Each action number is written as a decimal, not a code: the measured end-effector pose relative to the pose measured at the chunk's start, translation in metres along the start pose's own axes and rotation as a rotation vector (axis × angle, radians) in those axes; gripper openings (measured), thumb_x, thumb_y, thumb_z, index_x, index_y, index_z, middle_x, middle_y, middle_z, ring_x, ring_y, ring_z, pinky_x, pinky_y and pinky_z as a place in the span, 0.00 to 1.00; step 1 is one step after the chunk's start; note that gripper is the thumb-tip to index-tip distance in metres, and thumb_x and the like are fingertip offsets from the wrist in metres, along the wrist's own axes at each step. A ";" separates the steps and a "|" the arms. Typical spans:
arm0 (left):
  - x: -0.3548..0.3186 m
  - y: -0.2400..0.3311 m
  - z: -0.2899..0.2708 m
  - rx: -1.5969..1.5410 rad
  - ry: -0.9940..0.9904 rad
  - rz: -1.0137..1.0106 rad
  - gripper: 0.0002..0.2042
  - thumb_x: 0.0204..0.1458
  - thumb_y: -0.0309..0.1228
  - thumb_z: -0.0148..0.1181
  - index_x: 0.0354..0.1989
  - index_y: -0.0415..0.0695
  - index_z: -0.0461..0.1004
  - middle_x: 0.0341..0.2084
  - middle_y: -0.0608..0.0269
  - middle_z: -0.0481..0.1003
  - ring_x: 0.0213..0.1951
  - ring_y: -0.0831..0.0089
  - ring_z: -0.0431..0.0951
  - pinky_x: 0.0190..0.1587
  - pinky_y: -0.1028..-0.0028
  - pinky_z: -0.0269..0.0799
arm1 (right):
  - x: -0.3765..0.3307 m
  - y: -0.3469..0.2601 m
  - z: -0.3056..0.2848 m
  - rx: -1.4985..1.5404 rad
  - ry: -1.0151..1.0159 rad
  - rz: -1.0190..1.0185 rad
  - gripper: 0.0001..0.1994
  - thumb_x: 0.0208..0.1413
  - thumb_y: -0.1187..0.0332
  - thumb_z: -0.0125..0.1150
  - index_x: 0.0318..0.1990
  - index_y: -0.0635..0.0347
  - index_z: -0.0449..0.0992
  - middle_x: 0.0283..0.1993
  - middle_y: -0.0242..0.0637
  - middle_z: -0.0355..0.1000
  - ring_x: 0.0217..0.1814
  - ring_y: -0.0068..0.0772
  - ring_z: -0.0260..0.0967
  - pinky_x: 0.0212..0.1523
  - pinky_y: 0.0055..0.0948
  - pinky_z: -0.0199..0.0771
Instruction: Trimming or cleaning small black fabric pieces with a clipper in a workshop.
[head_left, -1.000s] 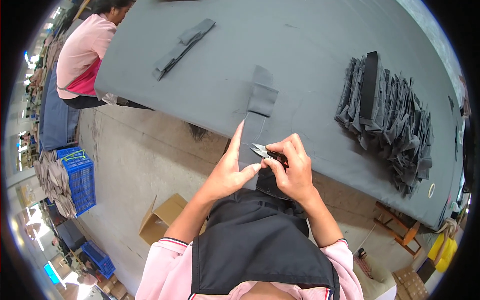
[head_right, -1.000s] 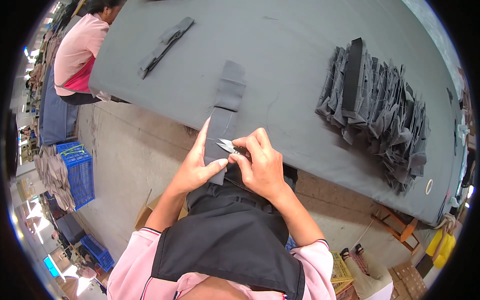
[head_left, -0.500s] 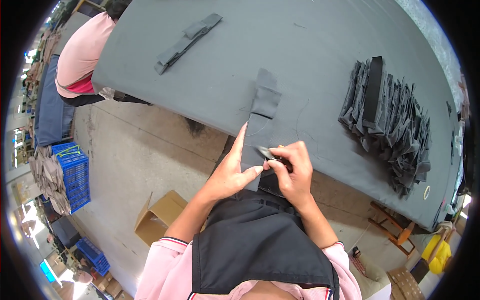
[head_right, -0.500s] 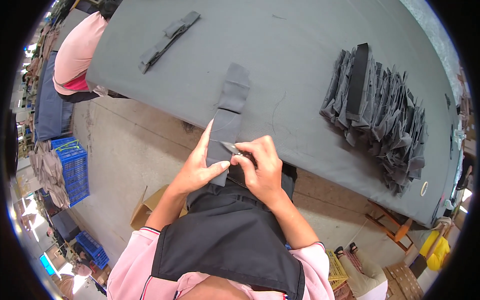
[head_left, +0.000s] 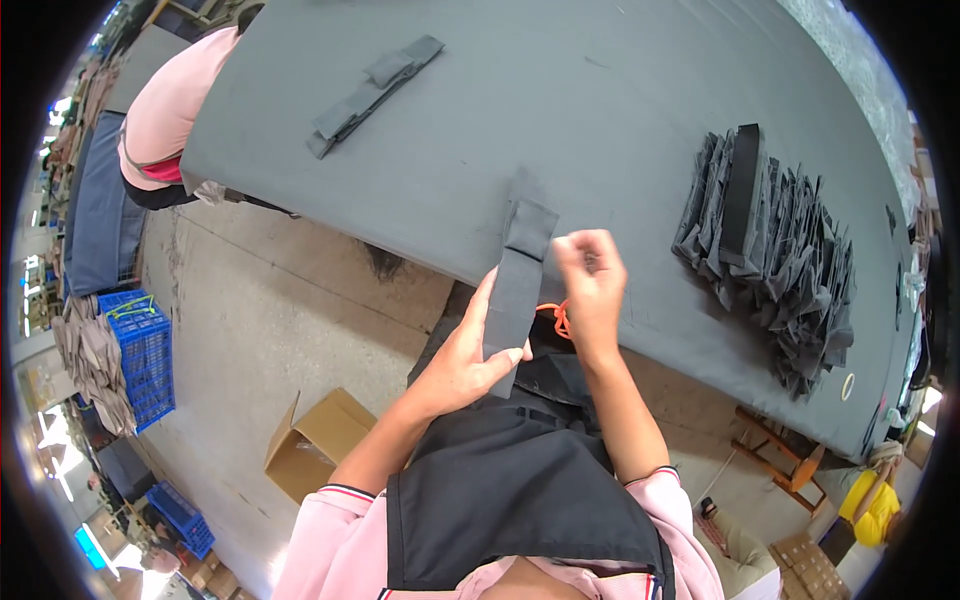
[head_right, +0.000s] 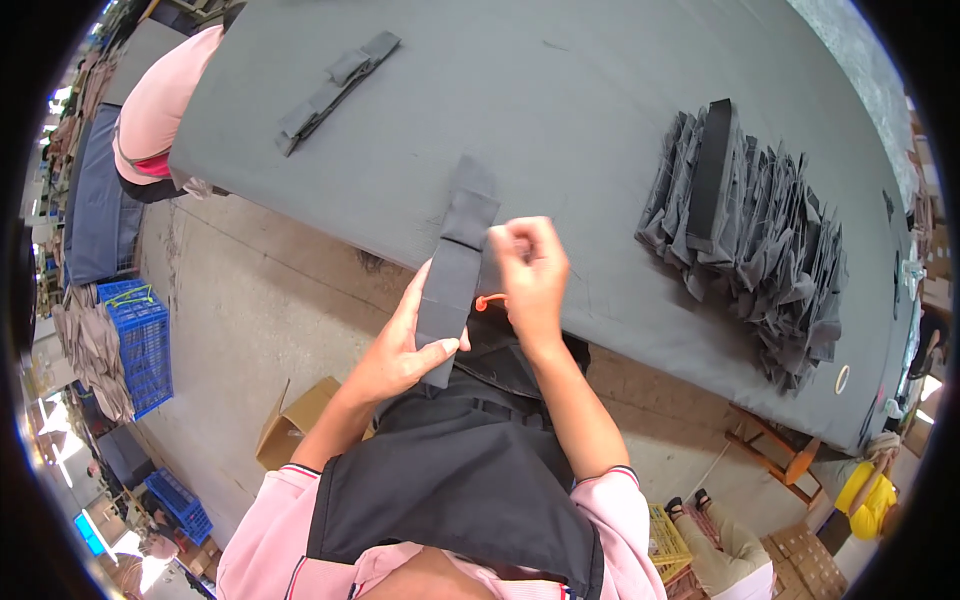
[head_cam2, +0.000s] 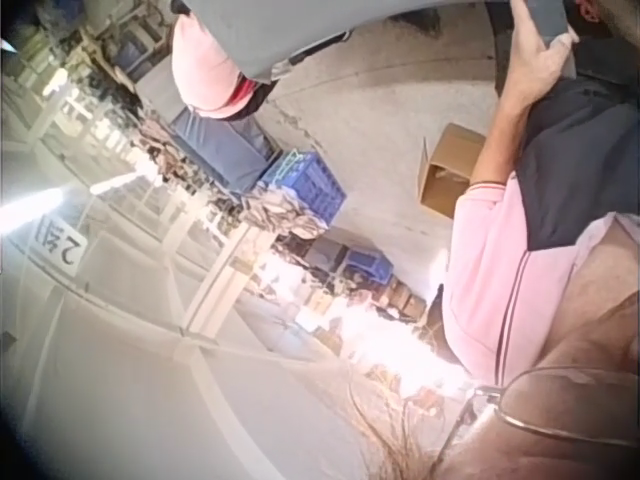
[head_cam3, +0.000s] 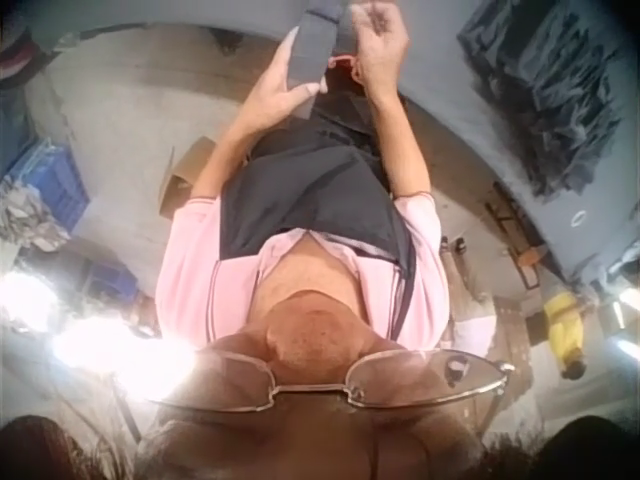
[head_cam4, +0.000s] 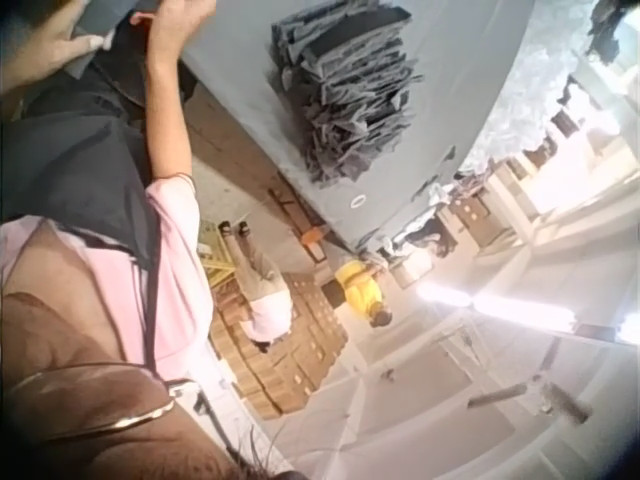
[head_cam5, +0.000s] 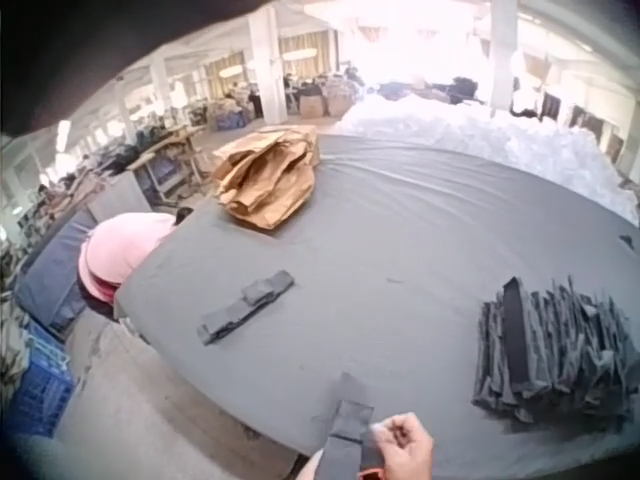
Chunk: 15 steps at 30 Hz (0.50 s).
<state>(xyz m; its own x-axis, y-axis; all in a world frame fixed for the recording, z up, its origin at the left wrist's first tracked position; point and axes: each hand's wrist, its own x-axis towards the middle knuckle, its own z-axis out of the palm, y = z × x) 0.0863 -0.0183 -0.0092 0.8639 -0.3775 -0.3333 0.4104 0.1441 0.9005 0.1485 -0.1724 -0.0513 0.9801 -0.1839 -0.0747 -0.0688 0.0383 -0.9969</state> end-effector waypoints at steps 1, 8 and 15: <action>-0.002 -0.001 -0.002 0.006 0.019 -0.012 0.39 0.50 0.19 0.48 0.67 0.38 0.31 0.38 0.57 0.68 0.38 0.74 0.70 0.47 0.73 0.67 | 0.000 -0.002 -0.007 -0.033 0.040 -0.002 0.05 0.52 0.76 0.60 0.31 0.60 0.69 0.24 0.22 0.58 0.26 0.14 0.52 0.26 0.15 0.57; -0.005 -0.003 -0.001 0.000 0.043 -0.040 0.32 0.58 0.30 0.49 0.66 0.37 0.39 0.32 0.60 0.70 0.35 0.75 0.71 0.44 0.73 0.68 | 0.000 -0.004 0.003 -0.406 -0.101 -0.190 0.12 0.44 0.78 0.64 0.38 0.62 0.71 0.24 0.29 0.56 0.23 0.21 0.54 0.24 0.22 0.58; -0.012 -0.017 -0.016 -0.147 0.030 -0.134 0.28 0.58 0.28 0.48 0.63 0.37 0.44 0.37 0.57 0.71 0.36 0.74 0.74 0.43 0.73 0.70 | 0.007 -0.020 0.010 0.153 -0.031 0.116 0.05 0.57 0.71 0.53 0.32 0.61 0.67 0.25 0.22 0.57 0.23 0.14 0.55 0.22 0.16 0.56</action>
<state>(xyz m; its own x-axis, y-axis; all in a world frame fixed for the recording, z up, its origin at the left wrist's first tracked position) 0.0738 -0.0021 -0.0250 0.8062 -0.3756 -0.4572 0.5585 0.2276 0.7977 0.1589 -0.1642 -0.0315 0.9728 -0.1390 -0.1852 -0.1544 0.2066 -0.9662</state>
